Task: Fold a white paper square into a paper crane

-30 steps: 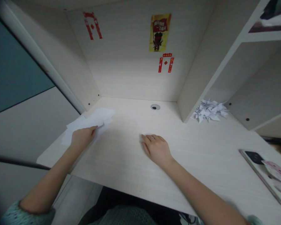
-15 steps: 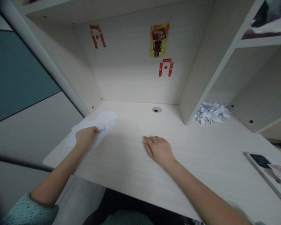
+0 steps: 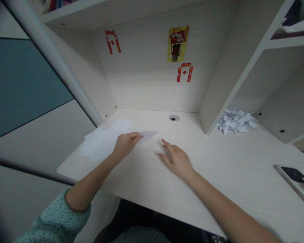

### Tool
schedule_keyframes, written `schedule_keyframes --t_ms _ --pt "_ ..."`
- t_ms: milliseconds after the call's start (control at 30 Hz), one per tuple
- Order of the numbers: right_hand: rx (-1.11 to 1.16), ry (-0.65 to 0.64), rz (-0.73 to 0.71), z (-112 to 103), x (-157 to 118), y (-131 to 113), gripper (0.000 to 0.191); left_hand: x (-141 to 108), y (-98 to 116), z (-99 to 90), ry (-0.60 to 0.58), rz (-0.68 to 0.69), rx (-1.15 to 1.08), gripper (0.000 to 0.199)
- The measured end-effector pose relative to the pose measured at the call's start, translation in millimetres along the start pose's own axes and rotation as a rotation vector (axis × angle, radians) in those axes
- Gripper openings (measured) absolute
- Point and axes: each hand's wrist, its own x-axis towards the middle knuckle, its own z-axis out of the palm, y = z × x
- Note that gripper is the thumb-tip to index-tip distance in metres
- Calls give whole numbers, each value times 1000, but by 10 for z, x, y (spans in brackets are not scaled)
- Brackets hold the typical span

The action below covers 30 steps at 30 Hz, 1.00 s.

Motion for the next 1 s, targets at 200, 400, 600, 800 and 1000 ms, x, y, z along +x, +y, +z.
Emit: schedule_keyframes --t_ms 200,400,600,800,1000 --pt "470 119 136 192 39 189 72 204 413 509 112 480 17 30" --pt "646 179 146 203 85 229 85 135 227 558 182 752 221 33" --pt "611 215 140 146 102 299 56 103 265 561 161 821 100 31" --pt "664 293 211 96 134 341 43 227 316 541 138 441 -184 69" --pt "727 330 265 40 150 303 24 317 106 635 -94 101 -777 54"
